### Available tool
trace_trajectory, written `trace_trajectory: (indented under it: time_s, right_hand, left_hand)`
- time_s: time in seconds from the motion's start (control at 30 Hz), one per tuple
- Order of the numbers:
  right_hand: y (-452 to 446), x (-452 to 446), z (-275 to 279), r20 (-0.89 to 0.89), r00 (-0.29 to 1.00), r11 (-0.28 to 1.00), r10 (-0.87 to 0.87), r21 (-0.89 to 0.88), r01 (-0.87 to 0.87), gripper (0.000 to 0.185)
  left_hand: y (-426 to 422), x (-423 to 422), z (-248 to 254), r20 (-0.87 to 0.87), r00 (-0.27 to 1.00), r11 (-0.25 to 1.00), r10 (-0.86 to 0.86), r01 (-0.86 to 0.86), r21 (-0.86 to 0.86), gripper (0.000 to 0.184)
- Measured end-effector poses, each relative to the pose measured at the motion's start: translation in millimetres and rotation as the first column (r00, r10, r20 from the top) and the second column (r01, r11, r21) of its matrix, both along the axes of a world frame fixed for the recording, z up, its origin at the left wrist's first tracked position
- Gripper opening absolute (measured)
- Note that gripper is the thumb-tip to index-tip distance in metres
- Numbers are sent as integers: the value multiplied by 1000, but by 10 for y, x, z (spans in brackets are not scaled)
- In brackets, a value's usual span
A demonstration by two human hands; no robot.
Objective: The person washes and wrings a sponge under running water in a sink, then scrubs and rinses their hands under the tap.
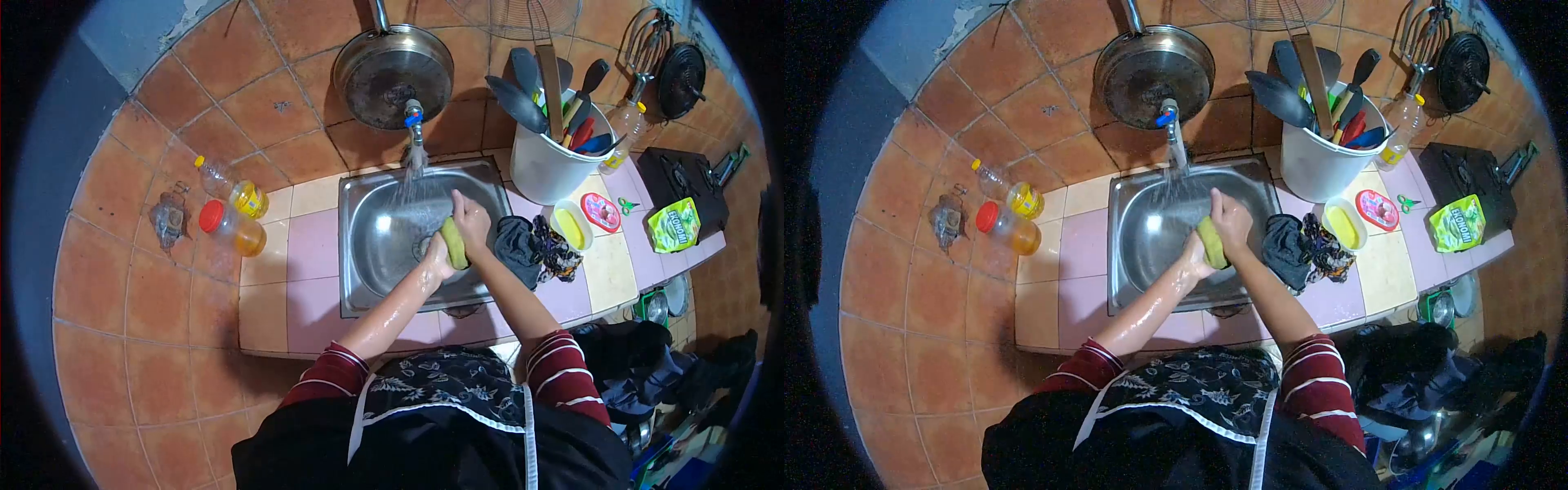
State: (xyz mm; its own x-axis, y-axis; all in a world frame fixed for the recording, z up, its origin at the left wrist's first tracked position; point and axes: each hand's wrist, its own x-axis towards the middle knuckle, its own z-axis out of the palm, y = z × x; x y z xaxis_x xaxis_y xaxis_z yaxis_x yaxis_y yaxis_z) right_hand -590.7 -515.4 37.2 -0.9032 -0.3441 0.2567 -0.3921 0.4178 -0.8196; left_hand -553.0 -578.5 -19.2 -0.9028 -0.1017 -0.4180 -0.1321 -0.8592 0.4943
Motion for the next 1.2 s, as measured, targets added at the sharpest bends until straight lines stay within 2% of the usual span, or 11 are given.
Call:
trace_trajectory:
  time_s: [0.1,0.2,0.23,0.27,0.43,0.5,0.77,0.97,1.07,1.13,1.2]
  right_hand:
    - [-54,274,-18,-368,925,980,-92,-199,18,28]
    - [45,82,-128,-260,965,991,-45,-133,10,29]
    - [100,-43,-173,-207,978,995,-32,-103,11,30]
    - [147,-225,-173,-164,986,997,-25,-79,12,30]
    - [435,-1065,-632,225,974,986,35,-167,3,45]
    - [555,-1045,-534,770,491,809,407,-554,198,46]
    - [981,-871,93,693,367,702,621,-699,132,34]
    - [874,-679,368,509,367,565,778,-823,-56,27]
    - [744,-371,371,413,424,587,806,-467,-661,33]
    - [665,-406,100,408,402,556,820,-402,-727,36]
    - [646,-473,21,-28,919,895,394,-215,-390,44]
  left_hand:
    - [-92,-140,8,-112,992,998,-58,57,-10,30]
    - [-309,-182,-490,-744,579,792,-333,600,113,32]
    - [-103,-119,-418,-231,972,989,-46,77,128,34]
    - [117,-88,80,95,995,998,-1,-6,66,40]
    - [-77,-33,587,57,991,978,-119,107,181,64]
    - [-284,24,623,56,990,976,-127,115,187,62]
    - [-498,202,334,-2,985,948,-171,164,-274,46]
    - [-496,17,-177,-13,917,458,398,-210,-864,33]
    - [-263,-121,-122,-104,959,959,262,-271,-86,31]
    - [-186,-239,6,-247,968,999,36,-31,22,36]
    - [-36,-239,228,-205,977,998,55,-57,-5,39]
